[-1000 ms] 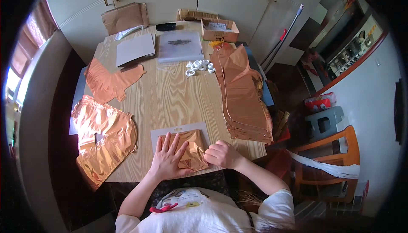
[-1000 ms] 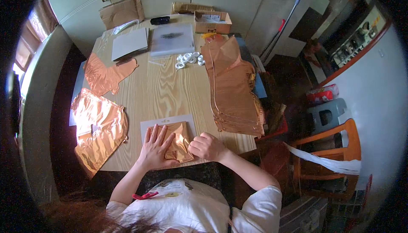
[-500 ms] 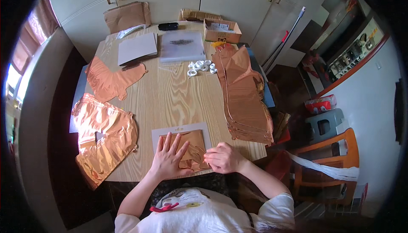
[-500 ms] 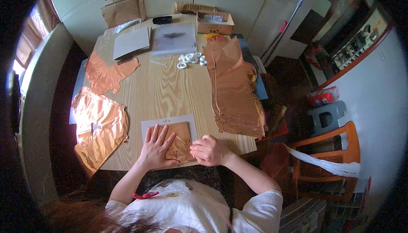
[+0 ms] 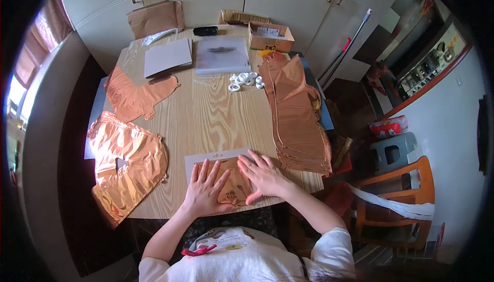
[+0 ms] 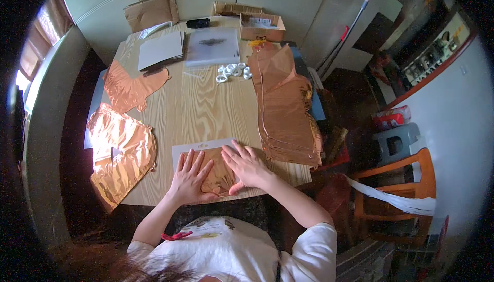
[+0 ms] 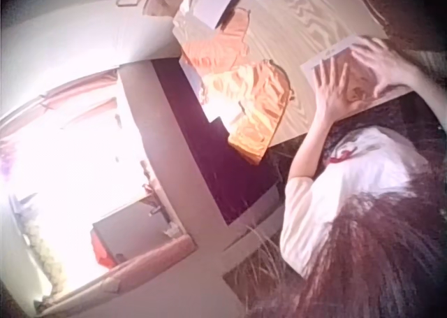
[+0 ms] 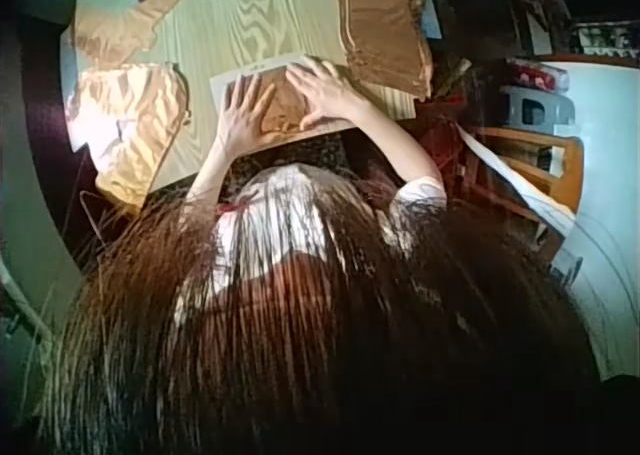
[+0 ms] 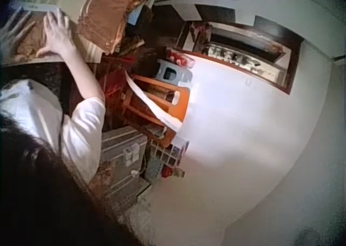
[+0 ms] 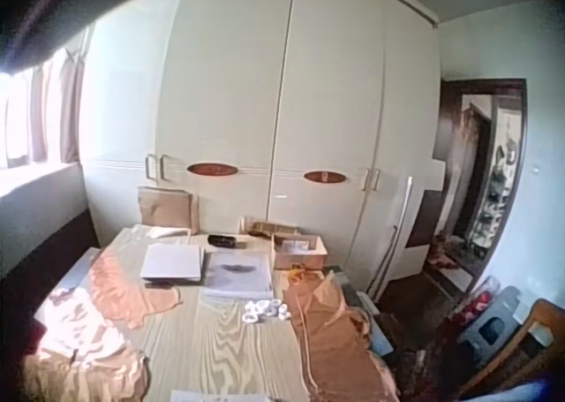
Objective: Fold and insert copper-colored foil bags into plastic sleeves with cardboard inserts.
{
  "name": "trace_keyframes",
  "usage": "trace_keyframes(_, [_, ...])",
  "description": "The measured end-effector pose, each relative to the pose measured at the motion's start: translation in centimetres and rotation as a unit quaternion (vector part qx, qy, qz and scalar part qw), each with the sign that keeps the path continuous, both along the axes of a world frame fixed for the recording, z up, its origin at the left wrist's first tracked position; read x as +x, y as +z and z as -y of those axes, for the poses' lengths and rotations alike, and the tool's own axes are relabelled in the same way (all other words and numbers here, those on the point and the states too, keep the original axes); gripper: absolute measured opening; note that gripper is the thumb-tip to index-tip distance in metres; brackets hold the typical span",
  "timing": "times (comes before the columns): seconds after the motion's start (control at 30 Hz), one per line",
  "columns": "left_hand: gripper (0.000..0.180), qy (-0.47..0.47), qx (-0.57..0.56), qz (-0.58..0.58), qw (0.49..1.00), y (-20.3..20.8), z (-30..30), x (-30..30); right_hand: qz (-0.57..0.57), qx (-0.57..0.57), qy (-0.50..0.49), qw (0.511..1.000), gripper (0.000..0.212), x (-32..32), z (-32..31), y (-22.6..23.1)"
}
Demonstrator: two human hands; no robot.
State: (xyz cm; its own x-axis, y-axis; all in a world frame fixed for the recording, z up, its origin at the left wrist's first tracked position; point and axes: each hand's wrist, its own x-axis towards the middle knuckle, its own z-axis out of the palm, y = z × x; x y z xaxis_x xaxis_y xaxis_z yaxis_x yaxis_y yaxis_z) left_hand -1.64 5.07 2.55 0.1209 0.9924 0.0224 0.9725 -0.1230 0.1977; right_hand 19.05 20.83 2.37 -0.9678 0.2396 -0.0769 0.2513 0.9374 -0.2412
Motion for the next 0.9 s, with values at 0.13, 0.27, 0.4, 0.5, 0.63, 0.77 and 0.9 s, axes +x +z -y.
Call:
trace_keyframes(0.13, [0.115,-0.002,0.004,-0.006,1.0,0.0,0.1,-0.2,0.036,0.015,0.003,0.999,0.136,-0.2,-0.1,0.0])
trace_keyframes(0.27, [0.126,0.014,-0.014,-0.005,1.0,0.2,0.6,-2.1,0.046,0.016,0.005,0.999,0.14,-0.1,-0.1,-0.2])
trace_keyframes(0.4, [0.132,0.028,-0.026,-0.007,0.999,0.7,1.5,-3.7,0.064,0.029,0.012,0.997,0.142,-0.2,-0.2,-0.1])
trace_keyframes(0.5, [0.122,0.07,-0.007,-0.01,0.997,0.0,2.8,-4.5,0.056,0.022,0.019,0.998,0.14,-0.3,0.0,-0.4])
trace_keyframes(0.63, [0.068,0.163,0.088,0.065,0.981,1.9,7.8,-2.7,0.062,0.028,0.019,0.998,0.139,-1.0,1.2,-0.2])
trace_keyframes(0.77, [0.034,0.262,0.015,0.272,0.926,-0.4,14.7,0.9,0.043,0.035,0.014,0.998,0.14,-1.9,3.0,-0.4])
trace_keyframes(0.9, [0.03,0.313,-0.051,0.767,0.558,-6.3,15.8,3.0,0.049,0.026,0.053,0.997,0.139,-3.1,5.5,0.3])
